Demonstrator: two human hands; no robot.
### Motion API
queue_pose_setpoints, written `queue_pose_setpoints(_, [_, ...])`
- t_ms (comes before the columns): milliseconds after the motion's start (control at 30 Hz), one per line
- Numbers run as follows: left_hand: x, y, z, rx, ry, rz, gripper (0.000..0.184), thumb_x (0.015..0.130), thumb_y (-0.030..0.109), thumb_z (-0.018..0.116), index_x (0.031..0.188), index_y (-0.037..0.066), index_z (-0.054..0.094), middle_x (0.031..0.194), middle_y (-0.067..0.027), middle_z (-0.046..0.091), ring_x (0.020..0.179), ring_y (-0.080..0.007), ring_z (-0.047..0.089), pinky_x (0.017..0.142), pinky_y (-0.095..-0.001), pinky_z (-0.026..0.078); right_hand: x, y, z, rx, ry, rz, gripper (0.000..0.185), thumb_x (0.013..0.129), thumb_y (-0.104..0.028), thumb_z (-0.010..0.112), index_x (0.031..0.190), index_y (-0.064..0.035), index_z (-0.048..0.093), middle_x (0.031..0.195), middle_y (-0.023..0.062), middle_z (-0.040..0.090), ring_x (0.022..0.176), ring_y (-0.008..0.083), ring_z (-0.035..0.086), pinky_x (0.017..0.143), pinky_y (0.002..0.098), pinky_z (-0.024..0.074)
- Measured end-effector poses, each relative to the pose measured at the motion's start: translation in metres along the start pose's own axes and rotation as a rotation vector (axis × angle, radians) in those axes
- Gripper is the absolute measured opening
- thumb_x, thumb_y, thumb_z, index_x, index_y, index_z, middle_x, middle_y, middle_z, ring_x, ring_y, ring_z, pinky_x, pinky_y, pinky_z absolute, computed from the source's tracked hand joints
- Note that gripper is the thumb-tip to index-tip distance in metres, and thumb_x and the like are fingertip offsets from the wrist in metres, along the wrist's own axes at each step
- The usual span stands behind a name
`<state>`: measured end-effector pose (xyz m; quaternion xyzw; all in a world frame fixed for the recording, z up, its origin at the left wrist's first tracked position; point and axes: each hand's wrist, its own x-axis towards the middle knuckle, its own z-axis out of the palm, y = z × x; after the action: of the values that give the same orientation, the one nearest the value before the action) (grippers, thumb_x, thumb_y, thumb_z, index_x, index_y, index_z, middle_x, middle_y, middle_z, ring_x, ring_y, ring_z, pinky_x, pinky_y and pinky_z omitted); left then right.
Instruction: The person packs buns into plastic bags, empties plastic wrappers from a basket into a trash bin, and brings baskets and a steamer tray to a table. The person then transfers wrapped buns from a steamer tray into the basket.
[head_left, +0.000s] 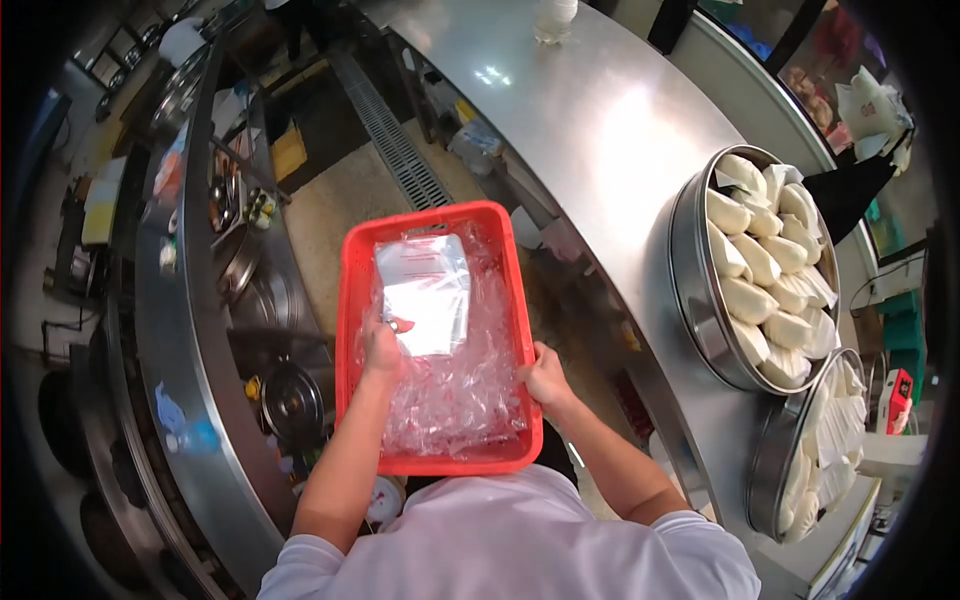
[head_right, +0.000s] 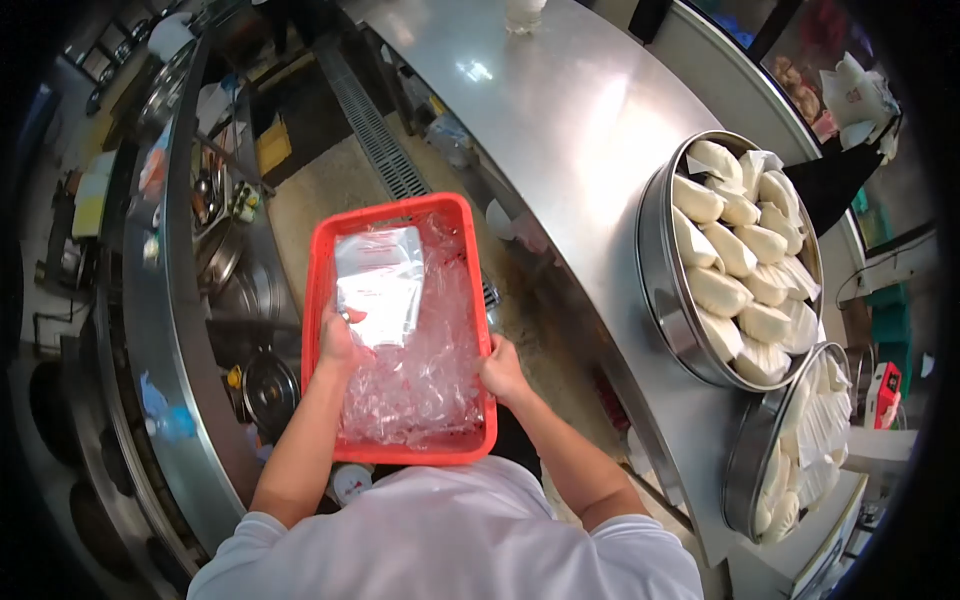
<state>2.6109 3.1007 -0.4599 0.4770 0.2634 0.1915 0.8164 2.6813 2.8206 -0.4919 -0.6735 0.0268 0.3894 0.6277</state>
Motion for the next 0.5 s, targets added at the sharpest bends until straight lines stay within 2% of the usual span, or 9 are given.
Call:
queue_pose_setpoints(100, [0.041,-0.013,0.053,-0.078,-0.114,-0.123,0.057,0.074,-0.003,0.055,0.131,-0.003,0.056,0.113,-0.0144,0.066,0.102,-0.0253,0.066,0.09,-0.0386,0.057,0.039,0.018,-0.007,-0.018,-0.001,0.035,0.041,0.072,0.007,0.055,0.112,0.0064,0.061,0.093,0.0081,0.065,0.08,0.018,0.063,0.071,0.0324,0.0515])
queue_pose_setpoints(167, [0.073,-0.023,0.097,-0.002,-0.1,-0.158,0.059,0.075,-0.004,0.056,0.134,-0.005,0.052,0.115,-0.0149,0.065,0.101,-0.0252,0.066,0.089,-0.0382,0.057,0.059,0.016,-0.009,0.024,-0.002,0.045,0.04,0.072,0.007,0.055,0.112,0.0057,0.061,0.09,0.0062,0.064,0.077,0.0168,0.061,0.069,0.0318,0.0509])
queue_pose_setpoints(267, [0.132,-0.058,0.142,0.118,-0.131,-0.252,0.065,0.076,-0.006,0.059,0.139,-0.006,0.045,0.118,-0.0167,0.063,0.101,-0.0251,0.066,0.089,-0.0373,0.056,0.081,0.01,-0.007,0.048,0.045,0.039,0.027,0.074,0.002,0.058,0.101,0.0023,0.059,0.081,0.005,0.06,0.072,0.016,0.058,0.062,0.0332,0.0487])
queue_pose_setpoints(333, [0.181,-0.113,0.151,0.311,-0.19,-0.245,0.059,0.078,-0.006,0.058,0.136,-0.006,0.048,0.117,-0.0184,0.064,0.1,-0.0246,0.066,0.087,-0.0359,0.056,0.097,0.011,-0.009,0.043,0.035,0.075,0.034,0.073,0.004,0.058,0.106,0.0037,0.061,0.087,0.0045,0.062,0.076,0.0158,0.059,0.067,0.0323,0.05])
queue_pose_setpoints(400, [0.198,-0.116,0.186,0.431,-0.221,-0.305,0.05,0.082,-0.008,0.053,0.132,-0.005,0.053,0.114,-0.0171,0.065,0.098,-0.0252,0.066,0.084,-0.0374,0.056,0.106,0.023,-0.005,0.033,0.036,0.087,0.037,0.072,0.005,0.058,0.108,0.0044,0.061,0.09,0.0044,0.063,0.078,0.0159,0.06,0.069,0.0318,0.0507])
queue_pose_setpoints(500, [0.242,-0.153,0.206,0.143,-0.393,-0.53,0.053,0.081,-0.004,0.057,0.134,-0.005,0.053,0.116,-0.0162,0.065,0.101,-0.0262,0.067,0.086,-0.0364,0.057,0.124,0.038,0.001,-0.034,0.07,0.058,0.034,0.072,0.003,0.058,0.106,0.0044,0.061,0.091,0.0052,0.064,0.081,0.0161,0.06,0.072,0.031,0.0508])
